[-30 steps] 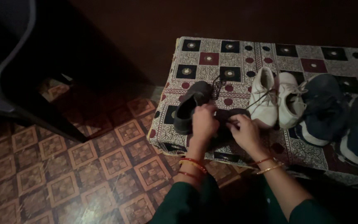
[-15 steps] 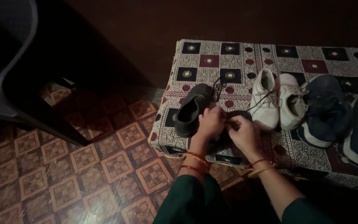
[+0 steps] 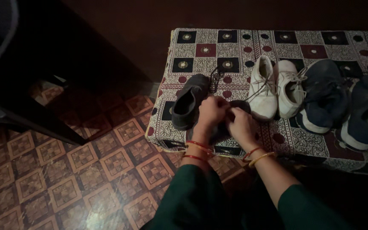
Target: The person removes laces from several pairs of shoes placed on a patterned bench, then re-laces each pair. They handle dark and light-colored shoes, threading laces through eyelets and tying them.
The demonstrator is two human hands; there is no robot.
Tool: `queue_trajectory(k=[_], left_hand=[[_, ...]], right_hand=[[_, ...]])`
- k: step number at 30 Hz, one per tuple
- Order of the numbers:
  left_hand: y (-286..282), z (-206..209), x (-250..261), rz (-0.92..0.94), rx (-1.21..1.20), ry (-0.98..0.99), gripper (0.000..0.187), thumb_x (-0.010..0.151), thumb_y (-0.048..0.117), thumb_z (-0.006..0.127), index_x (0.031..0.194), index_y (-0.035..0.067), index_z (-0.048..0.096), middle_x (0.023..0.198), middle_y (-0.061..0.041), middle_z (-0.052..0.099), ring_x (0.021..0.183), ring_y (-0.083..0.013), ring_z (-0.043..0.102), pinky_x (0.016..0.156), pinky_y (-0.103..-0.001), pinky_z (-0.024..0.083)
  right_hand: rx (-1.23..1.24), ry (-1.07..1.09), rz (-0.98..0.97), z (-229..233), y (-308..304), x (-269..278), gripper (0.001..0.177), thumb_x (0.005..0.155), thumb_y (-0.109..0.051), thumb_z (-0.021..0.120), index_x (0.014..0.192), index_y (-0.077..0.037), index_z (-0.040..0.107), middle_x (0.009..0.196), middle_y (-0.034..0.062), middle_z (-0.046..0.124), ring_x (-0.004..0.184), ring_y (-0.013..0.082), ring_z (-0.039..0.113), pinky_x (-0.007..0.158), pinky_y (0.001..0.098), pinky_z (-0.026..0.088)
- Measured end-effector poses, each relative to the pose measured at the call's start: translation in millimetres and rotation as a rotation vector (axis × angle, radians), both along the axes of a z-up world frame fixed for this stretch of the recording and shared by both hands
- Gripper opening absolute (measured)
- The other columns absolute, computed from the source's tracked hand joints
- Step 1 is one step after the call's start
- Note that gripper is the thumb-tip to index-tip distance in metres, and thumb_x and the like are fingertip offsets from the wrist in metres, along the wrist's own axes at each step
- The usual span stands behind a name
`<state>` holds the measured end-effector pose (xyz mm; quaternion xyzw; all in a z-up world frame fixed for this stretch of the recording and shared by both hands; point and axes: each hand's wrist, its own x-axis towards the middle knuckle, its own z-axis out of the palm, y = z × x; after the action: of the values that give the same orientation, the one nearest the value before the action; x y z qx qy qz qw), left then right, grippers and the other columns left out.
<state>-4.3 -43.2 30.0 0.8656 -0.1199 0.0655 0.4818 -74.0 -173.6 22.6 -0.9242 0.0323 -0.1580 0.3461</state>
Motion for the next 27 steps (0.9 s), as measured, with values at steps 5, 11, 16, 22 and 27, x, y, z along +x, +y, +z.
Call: queue_trajectory(k=[5,11,16,22,27], left_hand=[[15.5,-23.7,16.9,-0.016,-0.169,0.053,0.012,0.084,0.015,0.072,0.095,0.011,0.077,0.083,-0.008,0.077,0.078,-0.0199,0.076,0.072,-0.033,0.058],[10.7,-37.7,28.2,-0.245,-0.573,0.361,0.023,0.081,-0.002,0.065,0.104,0.002,0.069,0.085,-0.005,0.070,0.078,-0.0164,0.066,0.071,-0.030,0.054],[26.6,-19.1,34.0,0.179,-0.992,0.420,0.025,0.076,-0.010,0.055,0.096,0.005,0.060,0.073,-0.014,0.065,0.057,-0.0242,0.054,0.048,-0.036,0.039],[70.5,-13.4,57.0,0.468,-0.891,0.364,0.025,0.087,-0.001,0.044,0.092,0.007,0.066,0.072,-0.008,0.063,0.057,-0.0168,0.056,0.049,-0.031,0.043],[92.4,-15.9,76.6,0.377,-0.721,0.170,0.022,0.096,0.012,0.049,0.101,0.004,0.069,0.085,-0.012,0.065,0.079,-0.0272,0.060,0.069,-0.040,0.049]], right_hand=[[0.555,0.136,0.122,-31.7,-19.6,18.6,0.021,0.092,-0.021,0.072,0.104,-0.004,0.076,0.095,0.0055,0.078,0.086,0.0209,0.068,0.080,0.0373,0.053],[1.245,0.466,0.115,-40.1,-37.9,27.9,0.024,0.096,-0.020,0.061,0.117,-0.009,0.069,0.112,-0.0026,0.070,0.107,0.0136,0.060,0.097,0.0329,0.042],[1.245,0.539,0.125,-17.5,-35.4,25.3,0.016,0.099,-0.026,0.060,0.096,-0.011,0.063,0.115,0.0051,0.072,0.114,0.0191,0.062,0.101,0.0347,0.044],[1.430,0.508,0.041,17.8,-33.8,10.7,0.029,0.100,-0.035,0.055,0.079,-0.017,0.048,0.106,0.0031,0.072,0.103,0.0183,0.062,0.095,0.0378,0.046],[1.438,0.313,0.085,67.7,-41.8,3.9,0.034,0.104,-0.038,0.055,0.078,-0.018,0.045,0.089,0.0064,0.065,0.085,0.0194,0.059,0.081,0.0366,0.045]])
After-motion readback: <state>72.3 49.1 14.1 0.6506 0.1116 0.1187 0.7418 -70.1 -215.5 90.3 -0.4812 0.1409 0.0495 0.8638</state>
